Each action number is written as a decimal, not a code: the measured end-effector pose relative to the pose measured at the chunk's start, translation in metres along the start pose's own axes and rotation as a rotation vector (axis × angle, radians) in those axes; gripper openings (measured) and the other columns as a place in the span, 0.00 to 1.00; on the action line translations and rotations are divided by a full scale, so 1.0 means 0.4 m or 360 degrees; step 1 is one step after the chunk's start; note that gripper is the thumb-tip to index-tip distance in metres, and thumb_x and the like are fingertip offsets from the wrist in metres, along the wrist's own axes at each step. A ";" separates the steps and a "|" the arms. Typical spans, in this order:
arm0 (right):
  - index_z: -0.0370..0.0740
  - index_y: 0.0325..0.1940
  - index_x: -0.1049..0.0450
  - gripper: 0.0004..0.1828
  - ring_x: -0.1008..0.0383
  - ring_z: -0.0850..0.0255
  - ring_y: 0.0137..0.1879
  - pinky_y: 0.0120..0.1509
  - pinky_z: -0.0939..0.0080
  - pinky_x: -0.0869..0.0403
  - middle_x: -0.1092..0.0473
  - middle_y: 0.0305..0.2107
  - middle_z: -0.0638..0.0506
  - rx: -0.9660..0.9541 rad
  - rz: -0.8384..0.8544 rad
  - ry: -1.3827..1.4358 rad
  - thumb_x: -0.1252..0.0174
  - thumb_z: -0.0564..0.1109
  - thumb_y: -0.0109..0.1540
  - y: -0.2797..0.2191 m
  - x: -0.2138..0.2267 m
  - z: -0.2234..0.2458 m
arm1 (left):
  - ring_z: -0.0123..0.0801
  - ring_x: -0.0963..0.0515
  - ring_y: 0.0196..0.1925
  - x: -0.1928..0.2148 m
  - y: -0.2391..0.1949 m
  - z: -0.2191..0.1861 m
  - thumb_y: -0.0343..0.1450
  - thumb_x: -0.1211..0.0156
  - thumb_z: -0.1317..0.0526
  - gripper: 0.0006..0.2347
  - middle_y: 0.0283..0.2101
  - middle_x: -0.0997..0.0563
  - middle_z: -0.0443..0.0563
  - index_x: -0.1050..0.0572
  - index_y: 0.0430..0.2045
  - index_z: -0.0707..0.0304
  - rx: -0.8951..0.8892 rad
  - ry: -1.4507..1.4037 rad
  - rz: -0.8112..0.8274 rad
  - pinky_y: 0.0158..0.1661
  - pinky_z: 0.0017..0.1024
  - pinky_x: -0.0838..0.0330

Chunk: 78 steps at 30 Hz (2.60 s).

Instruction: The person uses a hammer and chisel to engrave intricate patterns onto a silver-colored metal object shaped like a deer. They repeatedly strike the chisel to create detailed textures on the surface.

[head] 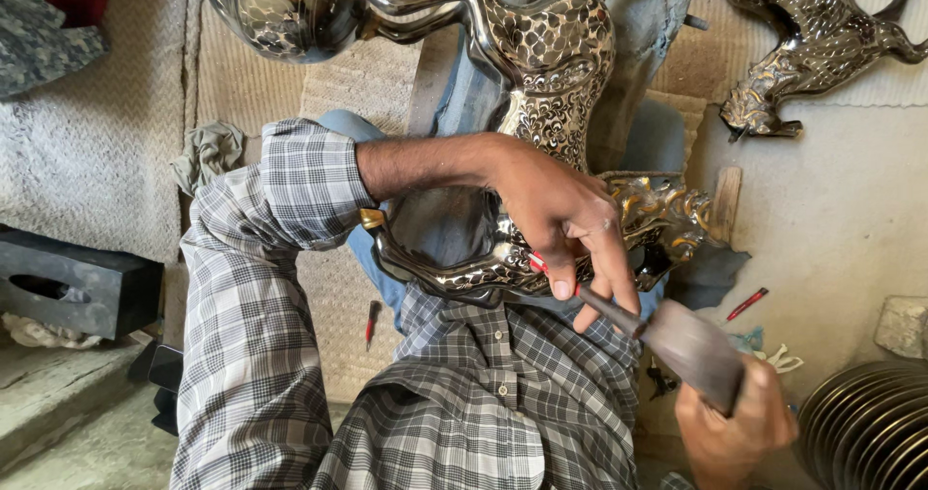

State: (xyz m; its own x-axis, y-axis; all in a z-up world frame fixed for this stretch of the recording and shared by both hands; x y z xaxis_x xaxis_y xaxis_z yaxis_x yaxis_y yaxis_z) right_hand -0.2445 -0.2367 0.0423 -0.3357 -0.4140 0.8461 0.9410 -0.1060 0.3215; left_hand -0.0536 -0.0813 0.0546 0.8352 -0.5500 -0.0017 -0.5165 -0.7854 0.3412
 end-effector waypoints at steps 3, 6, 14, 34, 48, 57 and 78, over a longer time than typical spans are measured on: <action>0.48 0.59 0.38 0.24 0.27 0.51 0.38 0.46 0.52 0.27 0.29 0.36 0.43 -0.0201 -0.0016 0.0267 0.39 0.33 0.64 -0.008 -0.004 -0.022 | 0.33 0.18 0.53 -0.002 0.001 0.004 0.75 0.38 0.69 0.25 0.53 0.14 0.53 0.35 0.69 0.68 0.0010 -0.0052 -0.0001 0.52 0.32 0.22; 0.39 0.62 0.40 0.26 0.27 0.50 0.40 0.48 0.52 0.27 0.29 0.38 0.42 0.0033 -0.0075 -0.0065 0.40 0.31 0.63 -0.005 -0.002 0.001 | 0.33 0.17 0.52 0.000 0.000 -0.004 0.75 0.37 0.68 0.24 0.53 0.14 0.54 0.35 0.69 0.68 -0.0005 0.0020 0.0012 0.52 0.33 0.23; 0.36 0.51 0.35 0.15 0.27 0.51 0.38 0.47 0.52 0.28 0.30 0.36 0.44 -0.0245 -0.0114 0.0309 0.37 0.31 0.65 -0.056 -0.017 -0.091 | 0.34 0.16 0.54 0.005 -0.001 -0.002 0.75 0.38 0.67 0.25 0.54 0.14 0.52 0.35 0.69 0.67 0.0023 0.0070 -0.0011 0.53 0.34 0.23; 0.36 0.48 0.32 0.17 0.28 0.54 0.38 0.47 0.58 0.28 0.29 0.33 0.42 -0.0526 -0.0220 0.0597 0.35 0.31 0.59 -0.027 -0.092 -0.055 | 0.32 0.14 0.49 0.010 0.015 0.023 0.70 0.32 0.68 0.27 0.49 0.12 0.48 0.32 0.66 0.60 0.0147 0.0269 -0.0198 0.47 0.34 0.21; 0.26 0.66 0.50 0.36 0.26 0.63 0.39 0.48 0.65 0.25 0.29 0.35 0.47 -0.0709 -0.0441 0.1195 0.35 0.34 0.62 -0.098 -0.246 -0.143 | 0.25 0.10 0.40 0.033 -0.010 0.026 0.71 0.41 0.76 0.23 0.49 0.13 0.50 0.30 0.63 0.63 0.0235 0.0444 -0.0695 0.33 0.23 0.19; 0.26 0.49 0.36 0.14 0.24 0.57 0.33 0.42 0.61 0.22 0.29 0.32 0.41 -0.0655 -0.0402 0.1051 0.36 0.33 0.68 -0.125 -0.156 -0.108 | 0.22 0.10 0.40 0.023 0.010 0.049 0.69 0.39 0.71 0.26 0.52 0.13 0.45 0.30 0.65 0.56 0.0414 0.0431 -0.0479 0.34 0.25 0.17; 0.37 0.43 0.34 0.19 0.23 0.55 0.35 0.40 0.58 0.25 0.26 0.34 0.44 -0.0203 -0.0302 0.0596 0.34 0.27 0.56 -0.123 -0.201 -0.098 | 0.32 0.14 0.46 0.001 0.012 0.033 0.70 0.35 0.65 0.24 0.49 0.12 0.46 0.30 0.64 0.62 0.0393 0.0322 -0.0247 0.43 0.34 0.21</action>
State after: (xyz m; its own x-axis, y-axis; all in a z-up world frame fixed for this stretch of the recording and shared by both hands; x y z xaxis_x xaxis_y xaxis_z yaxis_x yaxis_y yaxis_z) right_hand -0.2621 -0.2338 -0.0585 -0.4862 -0.6733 0.5570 0.8700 -0.3129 0.3811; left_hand -0.0580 -0.0891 0.0438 0.9151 -0.3706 0.1589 -0.3898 -0.9138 0.1138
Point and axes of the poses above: each hand's wrist, its own y-axis towards the middle knuckle, its own x-axis out of the back of the hand, z = x × y, the point moved 9 cm from there along y, towards the middle knuckle
